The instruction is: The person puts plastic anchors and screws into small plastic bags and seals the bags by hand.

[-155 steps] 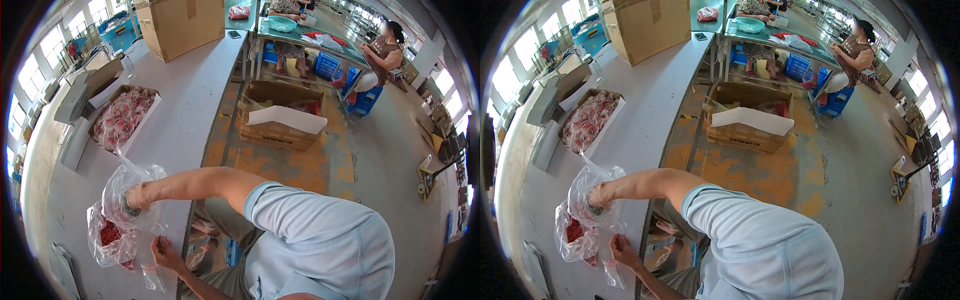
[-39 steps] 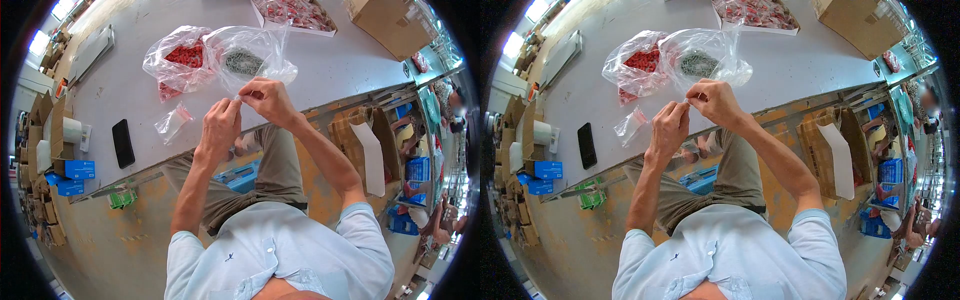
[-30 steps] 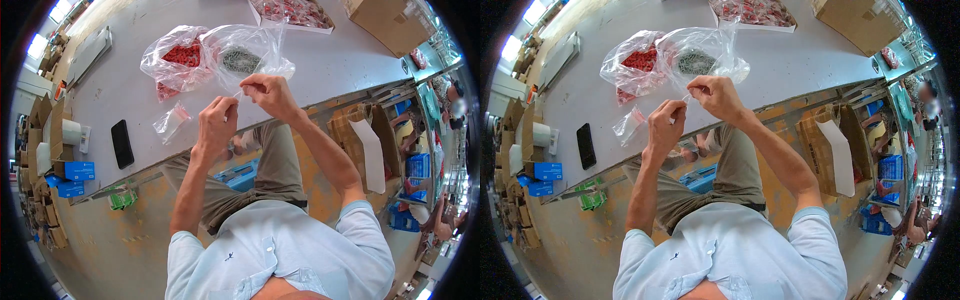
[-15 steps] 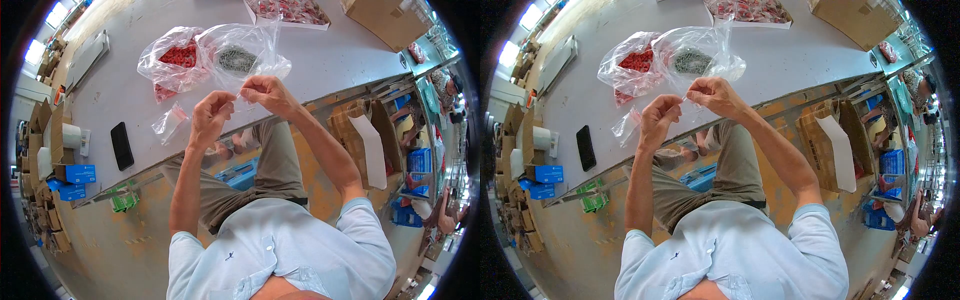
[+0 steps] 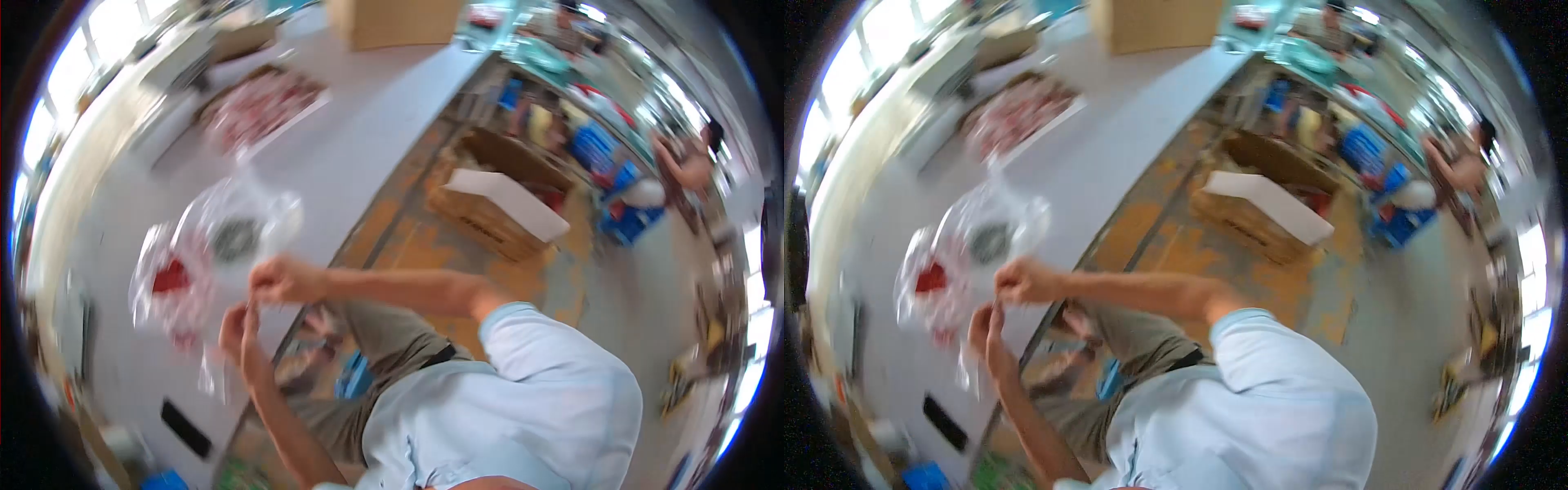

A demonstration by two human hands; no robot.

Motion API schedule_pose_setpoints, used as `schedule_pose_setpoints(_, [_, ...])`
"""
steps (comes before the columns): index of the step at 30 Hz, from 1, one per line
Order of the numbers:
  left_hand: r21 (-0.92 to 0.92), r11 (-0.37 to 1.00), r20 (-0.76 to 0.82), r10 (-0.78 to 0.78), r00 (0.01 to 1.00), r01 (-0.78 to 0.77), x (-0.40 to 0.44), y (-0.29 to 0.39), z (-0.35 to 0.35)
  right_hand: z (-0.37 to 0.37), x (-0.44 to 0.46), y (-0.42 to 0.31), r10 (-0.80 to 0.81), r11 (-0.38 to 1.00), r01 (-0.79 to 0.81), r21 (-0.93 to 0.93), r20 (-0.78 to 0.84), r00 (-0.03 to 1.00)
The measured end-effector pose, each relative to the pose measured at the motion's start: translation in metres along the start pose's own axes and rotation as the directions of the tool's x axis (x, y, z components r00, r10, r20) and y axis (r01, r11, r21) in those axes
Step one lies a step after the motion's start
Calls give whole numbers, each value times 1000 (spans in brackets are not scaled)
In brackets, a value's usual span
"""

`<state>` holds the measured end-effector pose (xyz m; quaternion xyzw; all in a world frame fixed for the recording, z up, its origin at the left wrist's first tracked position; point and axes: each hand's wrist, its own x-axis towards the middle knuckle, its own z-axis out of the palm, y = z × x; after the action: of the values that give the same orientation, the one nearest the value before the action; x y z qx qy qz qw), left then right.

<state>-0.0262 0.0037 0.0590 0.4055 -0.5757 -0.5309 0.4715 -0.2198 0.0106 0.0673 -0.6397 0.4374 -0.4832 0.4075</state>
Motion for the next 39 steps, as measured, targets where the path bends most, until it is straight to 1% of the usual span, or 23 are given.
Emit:
schedule_pose_setpoints(2, [-1,1000,7,-25,1000,25,-2,4,5,0,-2,3,-20,992,20,121,6,1000])
schedule_pose_setpoints(3, [8,999,9,-51,999,51,1,0,5,-2,-4,2,12,991,-13,137,5,1000])
schedule_pose_setpoints(4, [4,999,43,-37,998,37,0,1,9,-5,-9,-3,6,992,-3,122,-29,1000])
schedule_pose_setpoints(6, [-57,997,-3,-58,998,58,-1,-1,13,-9,-11,-6,38,990,-40,136,17,999])
schedule_pose_setpoints(8, [-87,995,37,-37,999,40,1,-6,13,-11,-12,-4,19,989,-16,150,-15,1000])
schedule_pose_setpoints(12, [-54,997,72,-47,996,51,-1,-1,24,-18,-17,-1,1,987,1,159,-14,1000])
schedule_pose_setpoints(14, [-48,997,82,-55,995,59,-1,1,28,-21,-21,-5,58,986,-60,154,19,998])
schedule_pose_setpoints(20, [-38,999,111,-35,993,39,1,-3,30,-26,-27,-1,73,982,-75,171,20,997])
schedule_pose_setpoints(22, [-15,998,139,-52,989,54,2,-3,29,-27,-28,0,69,981,-72,181,19,997])
schedule_pose_setpoints(27, [-54,996,149,-61,987,70,1,-4,31,-26,-30,4,52,977,-52,206,8,999])
schedule_pose_setpoints(29, [-79,994,141,-62,988,74,1,-5,32,-26,-31,3,76,973,-75,219,7,997])
schedule_pose_setpoints(33, [-31,997,171,-64,983,70,2,-8,29,-26,-35,3,99,969,-106,225,40,994])
schedule_pose_setpoints(35, [-20,997,174,-68,982,72,2,-10,28,-26,-38,0,156,960,-162,227,45,987])
schedule_pose_setpoints(36, [-20,998,178,-60,982,64,2,-11,27,-25,-38,3,155,960,-161,227,44,987])
schedule_pose_setpoints(38, [-20,998,183,-51,982,55,2,-11,27,-22,-40,10,98,957,-103,272,31,995])
schedule_pose_setpoints(39, [-44,996,188,-68,980,78,2,-10,28,-21,-40,11,97,957,-102,272,31,995])
